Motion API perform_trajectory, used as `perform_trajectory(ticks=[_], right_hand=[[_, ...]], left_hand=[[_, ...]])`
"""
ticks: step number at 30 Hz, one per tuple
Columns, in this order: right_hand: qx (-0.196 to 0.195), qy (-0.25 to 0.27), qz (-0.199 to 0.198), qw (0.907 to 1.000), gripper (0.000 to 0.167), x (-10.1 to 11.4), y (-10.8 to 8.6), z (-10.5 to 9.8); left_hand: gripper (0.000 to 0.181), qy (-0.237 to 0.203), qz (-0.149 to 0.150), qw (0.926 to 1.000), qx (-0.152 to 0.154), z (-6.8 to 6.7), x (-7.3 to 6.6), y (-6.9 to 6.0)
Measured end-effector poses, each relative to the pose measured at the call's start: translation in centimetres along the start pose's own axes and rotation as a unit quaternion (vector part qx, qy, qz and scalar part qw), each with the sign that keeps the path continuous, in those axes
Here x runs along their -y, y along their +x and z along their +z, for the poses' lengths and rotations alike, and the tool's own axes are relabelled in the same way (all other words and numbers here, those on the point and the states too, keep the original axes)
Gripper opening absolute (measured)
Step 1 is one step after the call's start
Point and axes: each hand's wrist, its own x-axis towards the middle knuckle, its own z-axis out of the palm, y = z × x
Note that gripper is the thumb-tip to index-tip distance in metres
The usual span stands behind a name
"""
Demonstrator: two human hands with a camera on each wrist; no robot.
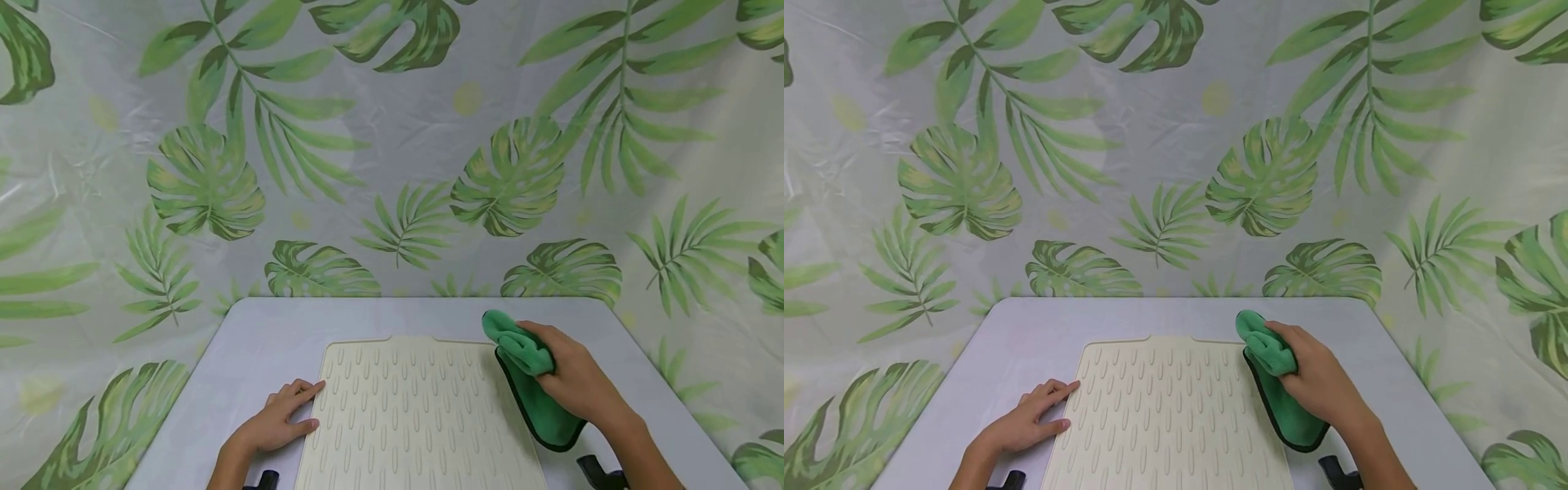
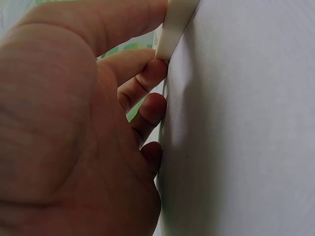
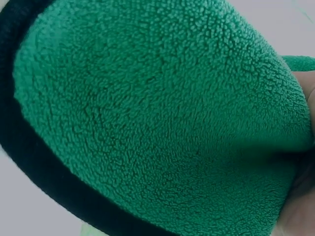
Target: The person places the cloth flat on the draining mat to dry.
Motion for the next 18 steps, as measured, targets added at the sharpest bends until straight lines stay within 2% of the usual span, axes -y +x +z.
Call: perform_trajectory(ticks=[14, 18], right_hand=[[0.021, 0.062, -0.014, 0.9977, 0.067, 3.5, 2.8, 2.8], [0.026, 0.076, -0.019, 0.9966, 0.066, 4.5, 3.4, 3.5]], left_hand=[[0.07, -0.003, 0.003, 1.0, 0.008, 0.0, 0.2, 0.2], [0.071, -0.006, -0.006, 0.9999, 0.009, 0.0, 0.2, 0.2]])
